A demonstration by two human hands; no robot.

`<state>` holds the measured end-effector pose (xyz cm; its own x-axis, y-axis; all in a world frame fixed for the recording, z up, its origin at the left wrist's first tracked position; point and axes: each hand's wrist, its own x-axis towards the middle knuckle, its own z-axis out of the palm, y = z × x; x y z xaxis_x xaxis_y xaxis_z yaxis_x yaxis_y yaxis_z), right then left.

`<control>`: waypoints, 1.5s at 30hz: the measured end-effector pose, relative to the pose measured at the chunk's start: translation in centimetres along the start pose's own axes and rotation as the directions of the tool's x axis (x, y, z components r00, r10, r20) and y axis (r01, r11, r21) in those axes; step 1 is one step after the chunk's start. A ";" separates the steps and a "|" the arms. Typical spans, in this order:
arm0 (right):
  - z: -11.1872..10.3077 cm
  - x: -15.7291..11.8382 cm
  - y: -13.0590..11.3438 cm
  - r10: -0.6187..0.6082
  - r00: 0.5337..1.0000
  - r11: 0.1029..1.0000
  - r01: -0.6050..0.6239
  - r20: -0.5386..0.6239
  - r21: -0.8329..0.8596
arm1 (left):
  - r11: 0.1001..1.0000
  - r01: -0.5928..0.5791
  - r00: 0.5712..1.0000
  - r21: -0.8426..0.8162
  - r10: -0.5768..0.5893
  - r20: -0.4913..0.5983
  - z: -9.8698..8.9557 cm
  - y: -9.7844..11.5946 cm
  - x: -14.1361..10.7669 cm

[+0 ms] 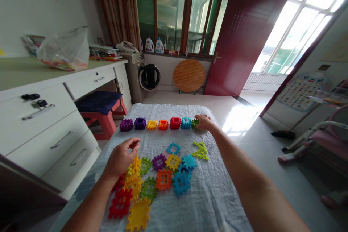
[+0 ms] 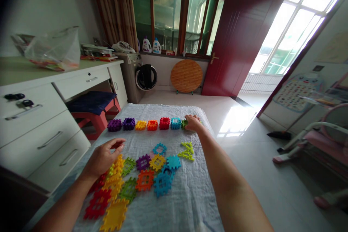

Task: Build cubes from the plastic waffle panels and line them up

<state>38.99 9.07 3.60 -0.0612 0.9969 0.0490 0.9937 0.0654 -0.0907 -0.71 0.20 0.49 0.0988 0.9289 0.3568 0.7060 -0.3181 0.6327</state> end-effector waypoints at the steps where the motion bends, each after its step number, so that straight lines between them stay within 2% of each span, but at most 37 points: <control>1: -0.2 -0.3 0.0 -0.001 1.000 1.000 0.001 -0.008 0.005 | 1.000 0.002 1.000 0.000 -0.002 -0.004 0.0 0.0 0.0; 5: -1.2 -2.8 0.1 0.005 0.994 0.997 0.004 -0.105 0.083 | 1.000 0.011 1.000 0.005 -0.011 0.005 -0.1 -0.4 0.1; 7: -1.4 -4.9 0.2 -0.035 0.992 0.988 0.053 -0.120 0.146 | 1.000 0.014 0.999 0.013 -0.014 0.042 -0.1 -0.6 0.1; 11: -0.8 -9.6 -0.3 -0.219 0.975 0.951 0.201 0.051 0.235 | 0.999 0.021 0.993 0.038 -0.025 0.116 -0.4 -0.7 0.2; 14: 0.3 -12.1 -1.2 -0.257 0.956 0.950 0.222 0.144 0.219 | 0.998 0.030 0.986 0.063 -0.040 0.164 -0.7 -0.8 0.1; 17: 1.5 -13.0 -1.9 -0.235 0.967 0.957 0.213 0.095 0.196 | 0.997 0.045 0.979 0.067 -0.057 0.197 -1.2 -1.1 -0.1; 23: 3.1 -12.5 -1.6 -0.140 0.988 0.957 0.153 -0.072 0.245 | 0.996 0.085 0.945 0.018 -0.087 0.317 -2.1 -0.8 -0.4; 28: 3.6 -12.5 -1.3 -0.078 0.990 0.970 0.103 -0.117 0.221 | 0.992 0.114 0.913 -0.054 -0.083 0.400 -2.4 -0.2 -0.6; 32: 3.0 -12.8 -2.4 -0.001 0.984 0.982 0.034 -0.176 0.185 | 0.974 0.141 0.927 -0.176 -0.068 0.370 -1.1 0.2 -1.0; 34: 2.6 -12.8 -3.7 -0.034 0.971 0.971 0.087 -0.236 0.221 | 0.952 0.151 0.935 -0.265 -0.051 0.351 -0.2 0.6 -1.1; 36: 2.3 -12.8 -5.4 -0.135 0.958 0.943 0.202 -0.253 0.264 | 0.932 0.136 0.945 -0.337 -0.020 0.327 0.6 1.1 -1.2; 38: 2.1 -12.8 -7.1 -0.258 0.942 0.906 0.313 -0.214 0.286 | 0.926 0.110 0.959 -0.360 -0.005 0.282 0.8 1.3 -1.1; 41: 2.3 -12.8 -9.1 -0.385 0.918 0.875 0.397 -0.097 0.276 | 0.940 0.090 0.983 -0.329 -0.031 0.180 0.3 1.0 -0.8; 45: 2.8 -12.7 -9.7 -0.390 0.921 0.895 0.382 -0.009 0.232 | 0.953 0.100 0.993 -0.287 -0.076 0.096 -0.8 0.2 -0.5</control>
<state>29.82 -4.07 1.09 -0.4434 0.8919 0.0894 0.8439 0.4490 -0.2935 -1.22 -0.44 0.99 0.1118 0.9642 0.2404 0.4810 -0.2642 0.8360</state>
